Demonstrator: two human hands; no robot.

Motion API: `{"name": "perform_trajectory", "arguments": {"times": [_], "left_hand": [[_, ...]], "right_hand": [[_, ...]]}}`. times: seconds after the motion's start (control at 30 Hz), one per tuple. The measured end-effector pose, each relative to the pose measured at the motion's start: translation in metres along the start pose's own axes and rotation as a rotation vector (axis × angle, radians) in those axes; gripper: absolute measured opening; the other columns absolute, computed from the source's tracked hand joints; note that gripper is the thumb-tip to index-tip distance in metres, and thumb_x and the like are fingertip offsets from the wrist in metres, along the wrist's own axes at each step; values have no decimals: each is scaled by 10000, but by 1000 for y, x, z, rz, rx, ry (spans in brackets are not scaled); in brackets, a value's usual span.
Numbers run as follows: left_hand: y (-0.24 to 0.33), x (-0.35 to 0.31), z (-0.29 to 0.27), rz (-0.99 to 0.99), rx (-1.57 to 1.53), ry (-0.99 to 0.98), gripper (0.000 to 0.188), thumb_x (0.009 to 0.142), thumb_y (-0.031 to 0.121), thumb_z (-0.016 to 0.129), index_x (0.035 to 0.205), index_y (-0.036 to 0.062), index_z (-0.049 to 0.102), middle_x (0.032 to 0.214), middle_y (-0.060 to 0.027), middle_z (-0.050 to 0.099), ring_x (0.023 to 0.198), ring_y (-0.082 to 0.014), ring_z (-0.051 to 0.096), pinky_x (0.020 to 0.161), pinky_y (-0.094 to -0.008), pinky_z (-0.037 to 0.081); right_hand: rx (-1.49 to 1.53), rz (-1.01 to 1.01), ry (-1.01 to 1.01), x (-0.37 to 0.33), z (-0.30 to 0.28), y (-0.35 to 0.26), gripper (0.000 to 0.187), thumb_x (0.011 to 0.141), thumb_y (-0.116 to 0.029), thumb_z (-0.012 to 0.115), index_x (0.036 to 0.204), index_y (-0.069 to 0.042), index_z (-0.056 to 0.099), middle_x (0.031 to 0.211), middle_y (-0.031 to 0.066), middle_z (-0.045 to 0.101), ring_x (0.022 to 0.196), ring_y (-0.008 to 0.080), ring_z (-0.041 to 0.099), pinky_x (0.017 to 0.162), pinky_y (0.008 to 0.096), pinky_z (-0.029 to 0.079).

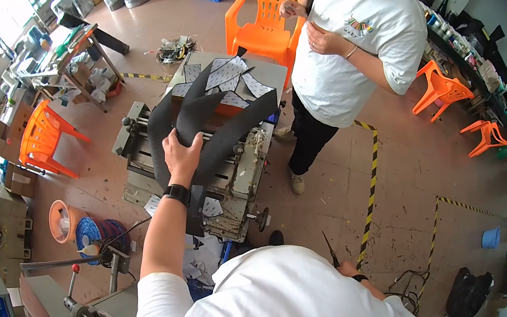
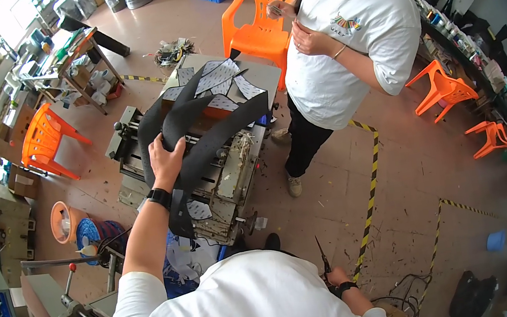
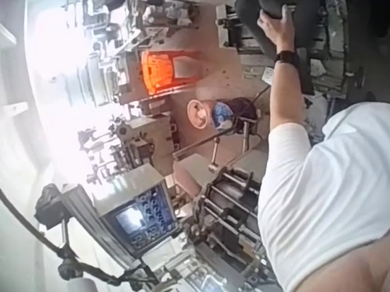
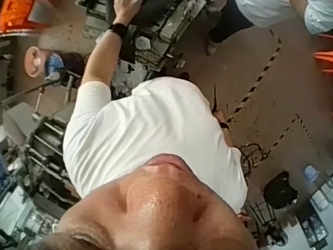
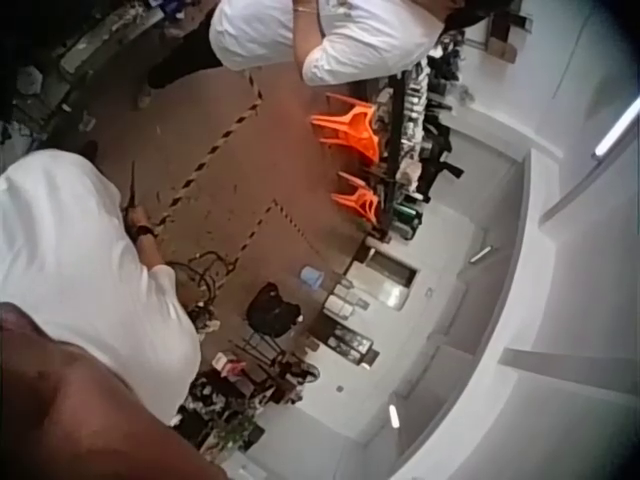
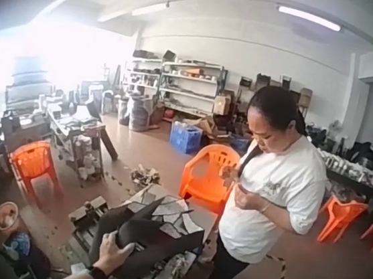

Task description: The person pulls a black material strip from a machine, removes a metal plate from a press, and uses tweezers to peel small pieces from it. They then walk to another machine to pull and cut more black material strips using shears.

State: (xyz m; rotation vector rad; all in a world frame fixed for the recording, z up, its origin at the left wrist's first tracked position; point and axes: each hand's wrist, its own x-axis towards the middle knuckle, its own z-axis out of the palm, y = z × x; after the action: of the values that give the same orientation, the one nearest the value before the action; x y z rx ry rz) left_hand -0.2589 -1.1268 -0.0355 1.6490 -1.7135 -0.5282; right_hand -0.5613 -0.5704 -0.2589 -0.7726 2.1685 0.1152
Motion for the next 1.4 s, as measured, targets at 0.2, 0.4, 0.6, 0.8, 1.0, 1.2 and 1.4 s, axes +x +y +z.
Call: {"name": "perform_trajectory", "arguments": {"times": [0.2,0.4,0.6,0.8,1.0,1.2,1.4], "left_hand": [[8,1,-30,53,-178,-130,720,769,414,728,1278,-56,533,1167,-215,609,1090,-308,598,941,-359,465],[-2,-46,-63,111,-231,-245,716,771,357,754,1307,-55,515,1163,-187,631,1041,-225,616,899,-316,476],[10,-105,-61,122,-292,-384,822,721,298,802,1373,-29,422,1180,-188,610,1082,-263,604,936,-339,466],[-2,-159,-46,165,-52,-414,934,683,316,812,1428,10,338,1278,-237,533,1163,-356,551,986,-389,450],[-16,-180,-72,111,70,-485,991,671,375,808,1444,4,310,1281,-232,515,1173,-378,537,988,-407,454],[-46,-180,-82,47,179,-536,1010,667,327,826,1474,46,286,1290,-233,510,1185,-380,525,1002,-415,442],[-73,-179,-61,56,213,-472,1034,664,293,841,1490,61,263,1286,-226,506,1176,-382,524,999,-427,439]], "right_hand": [[279,46,28,-24,-54,-62,331,775,-245,698,848,74,648,738,247,661,691,382,671,622,467,513],[788,-181,86,-5,-102,-127,183,820,-84,720,915,-3,587,742,84,669,536,157,637,450,283,499],[856,-439,82,-4,-158,-211,251,834,-132,752,951,2,575,754,91,679,559,154,652,457,273,513],[905,-477,-47,7,-154,-239,244,848,-139,741,943,9,571,771,98,683,572,156,659,470,272,526],[908,-664,-95,3,-165,-285,235,863,-153,719,943,10,570,737,77,660,587,135,651,486,263,523],[904,-699,-96,5,-161,-311,235,862,-149,720,945,11,571,738,75,658,591,136,654,491,262,528],[907,-657,-112,11,-146,-299,242,856,-142,726,952,13,568,752,81,661,593,147,661,498,271,539]]}}
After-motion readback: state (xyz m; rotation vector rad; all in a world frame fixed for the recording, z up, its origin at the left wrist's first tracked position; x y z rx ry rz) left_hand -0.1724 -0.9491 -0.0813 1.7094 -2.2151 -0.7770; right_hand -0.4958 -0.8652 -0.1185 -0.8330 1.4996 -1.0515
